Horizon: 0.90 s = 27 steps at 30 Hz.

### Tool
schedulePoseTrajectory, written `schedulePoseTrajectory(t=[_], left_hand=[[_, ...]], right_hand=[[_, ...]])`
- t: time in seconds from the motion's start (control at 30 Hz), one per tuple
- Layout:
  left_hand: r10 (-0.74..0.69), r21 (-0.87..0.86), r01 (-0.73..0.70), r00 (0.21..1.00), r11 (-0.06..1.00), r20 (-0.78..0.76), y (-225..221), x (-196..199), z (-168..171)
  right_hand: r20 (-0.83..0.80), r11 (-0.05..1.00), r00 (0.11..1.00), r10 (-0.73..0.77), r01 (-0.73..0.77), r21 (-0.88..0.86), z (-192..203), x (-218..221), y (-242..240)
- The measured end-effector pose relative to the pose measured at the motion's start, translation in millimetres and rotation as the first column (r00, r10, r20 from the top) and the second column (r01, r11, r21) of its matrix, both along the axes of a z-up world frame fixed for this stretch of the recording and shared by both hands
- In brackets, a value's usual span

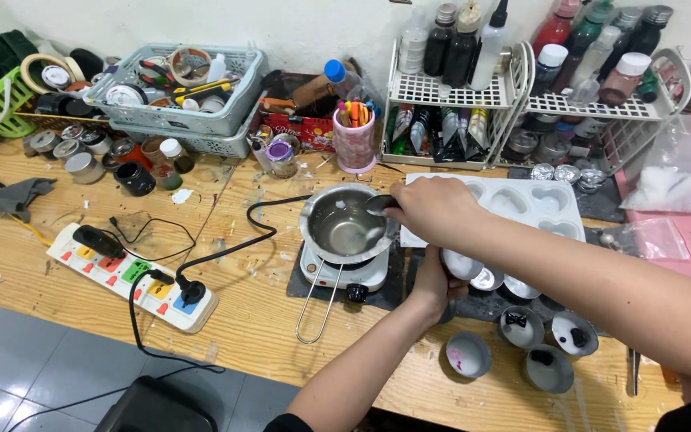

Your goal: Cleaning the interiors of small candle containers using a spoon and managing items in a melting pot with tweezers.

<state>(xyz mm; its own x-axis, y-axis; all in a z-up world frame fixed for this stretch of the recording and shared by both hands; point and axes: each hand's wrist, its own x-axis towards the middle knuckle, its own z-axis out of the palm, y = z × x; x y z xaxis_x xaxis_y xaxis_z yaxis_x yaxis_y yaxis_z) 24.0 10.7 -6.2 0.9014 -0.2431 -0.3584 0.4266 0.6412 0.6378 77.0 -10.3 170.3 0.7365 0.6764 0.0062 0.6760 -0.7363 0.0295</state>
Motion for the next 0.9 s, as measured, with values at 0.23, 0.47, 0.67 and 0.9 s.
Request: schedulePoseTrajectory(t=[0.23,0.47,0.67,0.9], left_hand=[[-0.008,-0.040,0.009,1.000,0.999,0.011,0.1,0.5,-7.3],[0.028,-0.133,-0.021,0.998,0.991,0.052,9.7,-16.6,35.4],[0.025,-0.086,-0.004,0.970,0.996,0.241,6.8,-14.4,23.2],[0.104,-0.130,-0.046,0.867,0.990,0.487,-0.2,-9.6,-2.7]], right_hand=[[0.033,0.997,0.999,0.007,-0.010,0.073,18.5,-4.0,-16.5],[-0.086,0.932,0.995,0.053,-0.019,0.363,66.4,-33.8,-87.4],[-0.079,0.937,0.996,-0.043,0.067,0.344,61.5,-78.0,-131.9],[-0.076,0.942,0.961,-0.267,0.244,-0.232,11.8,-95.5,-147.4]])
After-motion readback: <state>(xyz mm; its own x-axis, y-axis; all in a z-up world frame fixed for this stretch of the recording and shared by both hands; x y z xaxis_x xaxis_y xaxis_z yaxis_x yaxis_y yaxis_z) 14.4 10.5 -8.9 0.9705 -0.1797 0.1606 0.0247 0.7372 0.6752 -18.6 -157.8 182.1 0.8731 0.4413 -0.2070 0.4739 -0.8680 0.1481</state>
